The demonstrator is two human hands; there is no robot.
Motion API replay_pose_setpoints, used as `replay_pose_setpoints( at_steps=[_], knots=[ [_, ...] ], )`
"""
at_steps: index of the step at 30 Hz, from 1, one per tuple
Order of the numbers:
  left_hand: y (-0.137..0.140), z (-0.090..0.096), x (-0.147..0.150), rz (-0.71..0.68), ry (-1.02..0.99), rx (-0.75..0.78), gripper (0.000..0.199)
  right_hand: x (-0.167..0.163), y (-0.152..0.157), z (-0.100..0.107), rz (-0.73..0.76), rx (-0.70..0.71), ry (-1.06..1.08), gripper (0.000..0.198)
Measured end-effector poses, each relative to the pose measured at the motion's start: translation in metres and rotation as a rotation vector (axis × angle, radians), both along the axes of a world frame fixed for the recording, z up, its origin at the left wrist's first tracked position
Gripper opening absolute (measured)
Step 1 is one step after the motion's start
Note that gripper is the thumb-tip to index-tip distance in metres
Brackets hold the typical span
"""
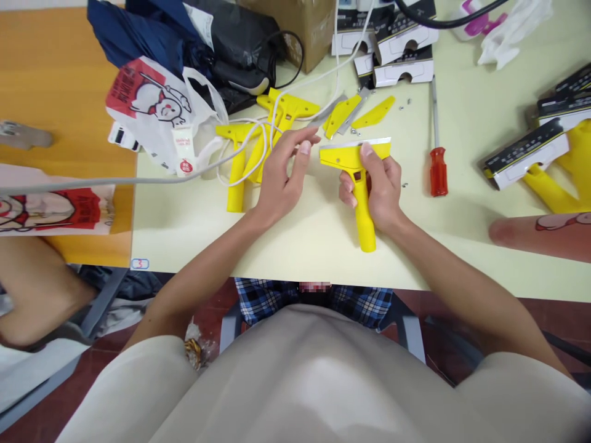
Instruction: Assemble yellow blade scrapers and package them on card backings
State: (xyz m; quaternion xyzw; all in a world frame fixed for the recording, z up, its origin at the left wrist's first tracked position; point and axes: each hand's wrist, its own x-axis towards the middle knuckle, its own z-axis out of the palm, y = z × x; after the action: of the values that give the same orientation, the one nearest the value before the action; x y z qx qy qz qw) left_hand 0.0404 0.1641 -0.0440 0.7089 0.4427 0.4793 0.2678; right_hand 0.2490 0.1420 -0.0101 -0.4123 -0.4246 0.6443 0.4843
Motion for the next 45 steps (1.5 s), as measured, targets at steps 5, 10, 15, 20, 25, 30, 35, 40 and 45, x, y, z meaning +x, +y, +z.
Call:
replay_pose_setpoints(
  at_steps=[5,10,15,20,25,30,35,40,45],
  knots=[
    [0.011,-0.015,-0.009,-0.096,0.369,0.118,0.062,0.0,0.004,0.008,-0.081,-0.031,0.122,0.072],
    [0.007,-0.017,-0.006,-0.175,0.611,0.106,0.06,0.009,0.011,0.009,-0.083,-0.022,0.078,0.076],
    [-0.003,-0.003,0.0,-0.189,0.687,0.05,0.052,0.013,0.012,0.012,-0.179,0.134,-0.047,0.069],
    [0.006,-0.006,0.001,-0.136,0.578,0.058,0.051,0.042,0.016,0.029,-0.283,0.419,-0.349,0.055],
    [0.037,-0.007,0.008,-0.091,0.466,0.075,0.03,0.075,0.023,0.041,-0.17,0.481,-0.651,0.041],
    [0.057,-0.002,0.018,-0.116,0.474,-0.064,0.007,0.051,0.02,0.036,-0.234,0.379,-0.392,0.058],
    [0.055,-0.008,0.017,-0.111,0.398,-0.082,0.005,0.034,0.024,0.02,-0.089,0.062,-0.098,0.079],
    [0.047,-0.019,0.016,-0.091,0.424,-0.01,0.003,0.034,0.022,0.008,-0.007,-0.029,-0.028,0.083],
    [0.045,-0.021,0.013,-0.087,0.375,-0.007,0.009,0.032,0.02,0.005,0.008,-0.042,-0.02,0.083]
  ],
)
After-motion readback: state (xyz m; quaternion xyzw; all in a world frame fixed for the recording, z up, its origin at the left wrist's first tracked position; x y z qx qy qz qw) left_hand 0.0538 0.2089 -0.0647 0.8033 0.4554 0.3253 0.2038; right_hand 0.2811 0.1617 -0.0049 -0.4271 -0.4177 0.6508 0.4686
